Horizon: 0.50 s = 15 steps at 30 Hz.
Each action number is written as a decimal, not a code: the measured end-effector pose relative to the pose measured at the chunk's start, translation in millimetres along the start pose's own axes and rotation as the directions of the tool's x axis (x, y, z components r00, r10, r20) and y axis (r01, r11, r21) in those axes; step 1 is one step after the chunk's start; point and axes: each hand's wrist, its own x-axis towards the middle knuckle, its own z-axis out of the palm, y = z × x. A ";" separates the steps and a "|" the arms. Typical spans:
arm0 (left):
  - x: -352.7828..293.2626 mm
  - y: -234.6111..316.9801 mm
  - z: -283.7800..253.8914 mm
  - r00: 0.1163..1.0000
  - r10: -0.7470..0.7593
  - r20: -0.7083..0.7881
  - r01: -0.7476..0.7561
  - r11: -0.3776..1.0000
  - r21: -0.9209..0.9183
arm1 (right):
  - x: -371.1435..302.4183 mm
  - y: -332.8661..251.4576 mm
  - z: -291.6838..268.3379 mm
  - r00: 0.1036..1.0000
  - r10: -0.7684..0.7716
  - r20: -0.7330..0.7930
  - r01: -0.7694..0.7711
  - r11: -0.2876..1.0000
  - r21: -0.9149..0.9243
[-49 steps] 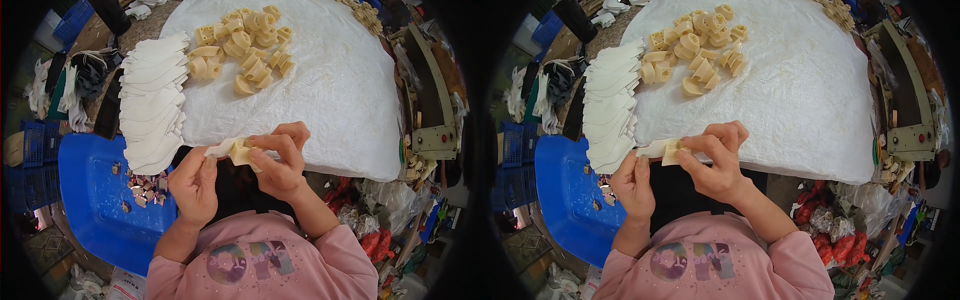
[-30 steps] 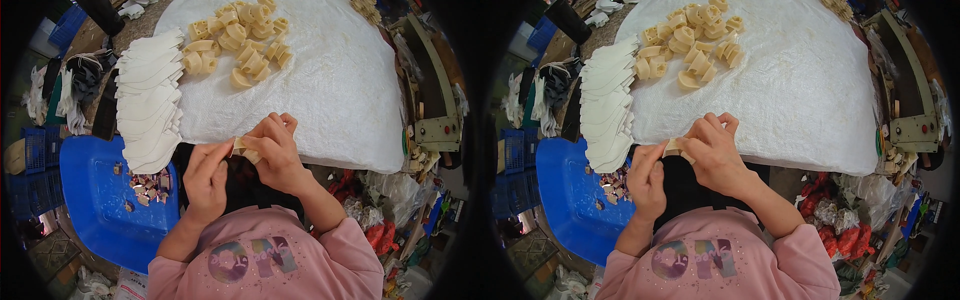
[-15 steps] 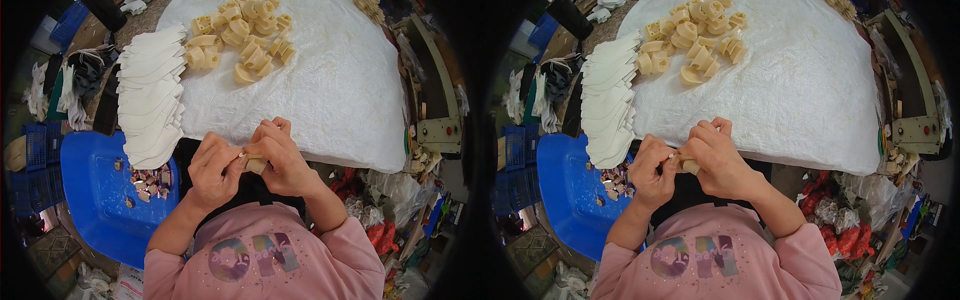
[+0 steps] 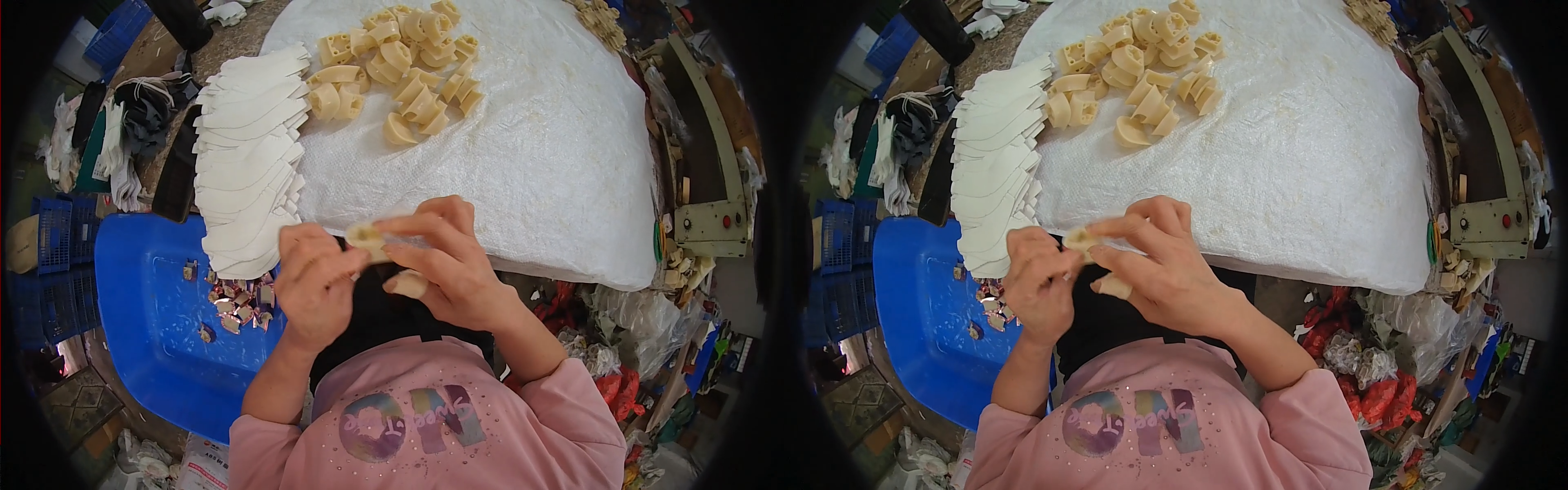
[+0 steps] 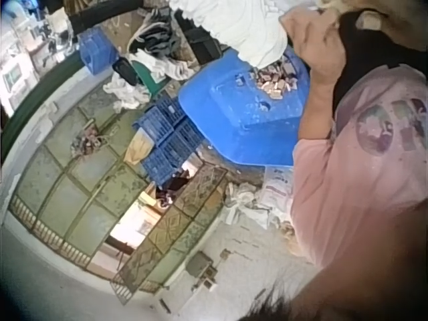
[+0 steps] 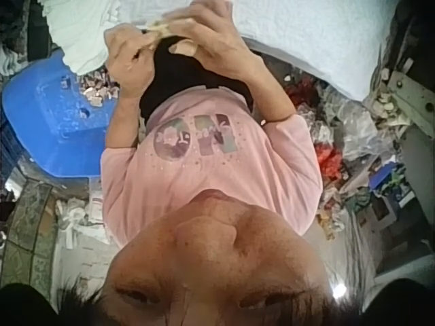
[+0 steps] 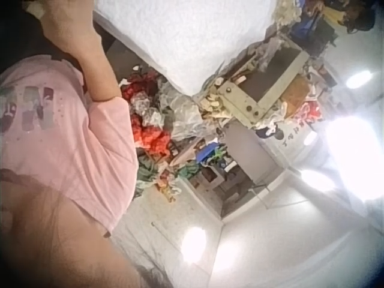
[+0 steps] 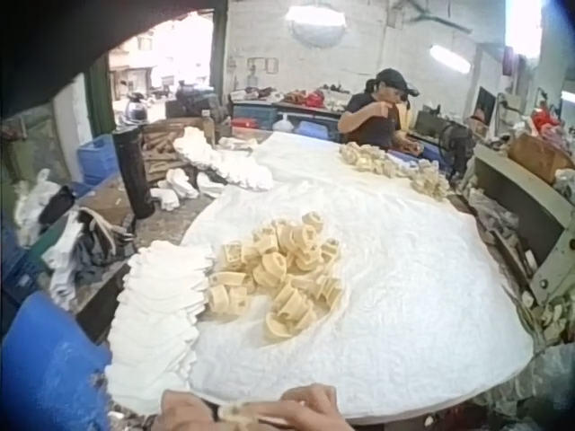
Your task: The recorder is assembling white shoe upper components with beige plastic heel supports by fitting them together.
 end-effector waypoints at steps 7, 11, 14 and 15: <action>-0.3 4.2 -2.5 0.988 -0.111 -0.106 0.089 0.976 -0.199 | -37.7 4.7 20.1 0.886 0.463 0.033 -0.393 0.709 0.586; 1.9 20.6 10.7 0.981 -0.129 -0.146 0.071 0.936 -0.345 | -39.8 -6.8 29.6 0.702 0.697 0.147 -0.419 0.238 0.876; -3.4 16.5 10.8 0.998 -0.048 0.031 0.056 0.929 -0.366 | -39.1 -11.5 24.5 0.668 0.729 0.149 -0.379 0.161 0.911; -4.0 14.9 11.3 0.999 0.027 0.025 -0.018 0.952 -0.305 | -40.0 -11.8 23.1 0.684 0.715 0.144 -0.352 0.151 0.924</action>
